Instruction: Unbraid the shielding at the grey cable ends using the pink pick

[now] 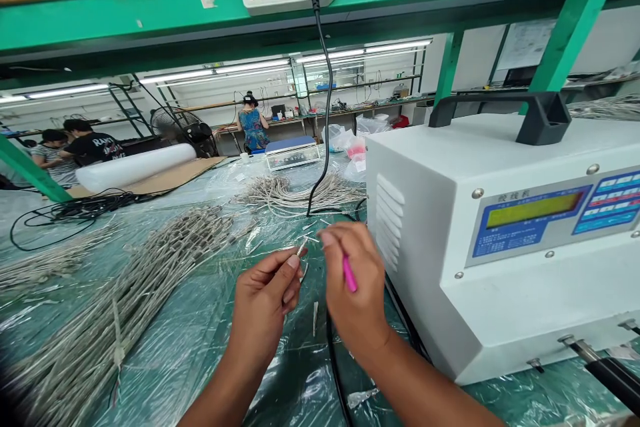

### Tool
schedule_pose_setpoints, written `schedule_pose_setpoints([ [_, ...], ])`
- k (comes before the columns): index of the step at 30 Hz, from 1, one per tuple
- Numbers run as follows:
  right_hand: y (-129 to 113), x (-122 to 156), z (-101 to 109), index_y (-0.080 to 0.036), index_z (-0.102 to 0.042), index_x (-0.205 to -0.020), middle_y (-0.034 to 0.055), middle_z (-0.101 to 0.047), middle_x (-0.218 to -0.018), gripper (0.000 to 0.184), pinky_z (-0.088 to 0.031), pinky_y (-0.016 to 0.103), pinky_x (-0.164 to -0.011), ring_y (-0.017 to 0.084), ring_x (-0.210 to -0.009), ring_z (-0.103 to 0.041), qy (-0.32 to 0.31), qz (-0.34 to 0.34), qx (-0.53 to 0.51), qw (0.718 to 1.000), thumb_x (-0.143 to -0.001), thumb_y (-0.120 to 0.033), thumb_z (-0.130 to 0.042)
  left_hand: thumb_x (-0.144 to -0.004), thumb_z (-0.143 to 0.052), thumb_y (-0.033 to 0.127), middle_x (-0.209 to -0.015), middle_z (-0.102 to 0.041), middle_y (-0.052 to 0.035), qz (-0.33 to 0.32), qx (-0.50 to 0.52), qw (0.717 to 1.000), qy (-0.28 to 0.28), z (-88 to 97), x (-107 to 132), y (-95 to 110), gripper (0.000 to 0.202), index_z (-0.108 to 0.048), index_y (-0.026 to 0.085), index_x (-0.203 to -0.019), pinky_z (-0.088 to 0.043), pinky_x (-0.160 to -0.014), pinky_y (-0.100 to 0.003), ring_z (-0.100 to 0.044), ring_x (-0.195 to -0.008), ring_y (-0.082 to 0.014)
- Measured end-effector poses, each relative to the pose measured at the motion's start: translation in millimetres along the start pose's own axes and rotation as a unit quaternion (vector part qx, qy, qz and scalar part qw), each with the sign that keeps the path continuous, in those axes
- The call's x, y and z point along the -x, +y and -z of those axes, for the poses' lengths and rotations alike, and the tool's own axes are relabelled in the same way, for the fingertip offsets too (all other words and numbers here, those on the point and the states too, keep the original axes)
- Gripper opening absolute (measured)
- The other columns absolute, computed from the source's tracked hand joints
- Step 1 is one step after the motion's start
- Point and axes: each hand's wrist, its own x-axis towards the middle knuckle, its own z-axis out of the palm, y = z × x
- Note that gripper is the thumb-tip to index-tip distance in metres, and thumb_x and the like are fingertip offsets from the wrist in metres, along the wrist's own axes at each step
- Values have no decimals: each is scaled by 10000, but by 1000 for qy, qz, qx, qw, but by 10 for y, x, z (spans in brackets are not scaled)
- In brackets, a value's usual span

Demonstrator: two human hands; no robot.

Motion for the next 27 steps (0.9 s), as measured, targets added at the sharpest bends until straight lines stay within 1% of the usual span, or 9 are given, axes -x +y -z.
schedule_pose_setpoints([
  [1,8,-14,5,-202,-679,-906,61,-630,-943,207,-508,325,-717,193,-830,-614,16,-9,10,1000,-993,-251,-497,-761,-762,314,-616,-532,23,-3,4,1000,6,6,-1,-1,197,-759,135,-845,-242,-401,-167,-334,-450,-35],
  [2,11,-20,9,-203,-680,-903,61,-631,-940,215,-506,321,-699,190,-814,-613,17,-16,11,1000,-995,-259,-494,-759,-764,313,-626,-539,21,-5,10,1000,12,12,-5,-2,200,-759,136,-853,-244,-404,-166,-337,-452,-34],
  [4,2,0,10,-207,-683,-896,48,-637,-904,222,-497,307,-668,177,-777,-611,-24,-16,-13,1000,-996,-253,-490,-757,-772,314,-623,-535,25,0,27,999,19,26,-15,-1,214,-756,142,-883,-245,-409,-164,-341,-458,-36],
  [6,-22,44,9,-210,-680,-913,33,-646,-867,207,-490,289,-650,160,-742,-610,-74,4,-51,996,-992,-225,-489,-761,-775,312,-579,-499,43,8,47,999,14,36,-25,2,219,-747,148,-903,-244,-411,-164,-334,-456,-40],
  [8,-50,87,15,-205,-670,-926,25,-654,-850,193,-487,275,-642,147,-728,-611,-95,35,-84,991,-985,-189,-486,-774,-769,302,-575,-502,45,12,63,998,6,40,-34,7,202,-738,149,-903,-248,-411,-167,-330,-456,-41],
  [12,-88,103,44,-190,-663,-874,26,-657,-821,224,-485,274,-666,146,-753,-616,-105,76,-105,986,-969,-126,-472,-803,-744,293,-679,-573,11,5,82,997,0,40,-38,15,179,-740,138,-893,-276,-427,-175,-381,-488,-42],
  [18,-108,64,35,-186,-659,-846,28,-654,-793,220,-490,279,-674,148,-743,-614,-114,102,-96,984,-953,-96,-490,-818,-721,254,-709,-569,6,-6,116,993,-24,32,-24,14,151,-762,138,-904,-328,-451,-180,-408,-522,-52],
  [23,-122,60,12,-183,-650,-839,28,-661,-793,215,-502,274,-695,144,-757,-624,-125,108,-92,982,-941,-68,-500,-786,-748,256,-685,-593,-1,1,120,993,-7,10,-23,31,146,-777,141,-871,-331,-436,-167,-414,-508,-50],
  [27,-133,65,14,-186,-638,-829,19,-661,-782,217,-503,261,-695,135,-748,-621,-122,114,-88,982,-940,-59,-502,-768,-763,266,-669,-605,-2,4,118,993,-1,-1,-23,41,154,-777,143,-860,-336,-435,-166,-418,-500,-51],
])
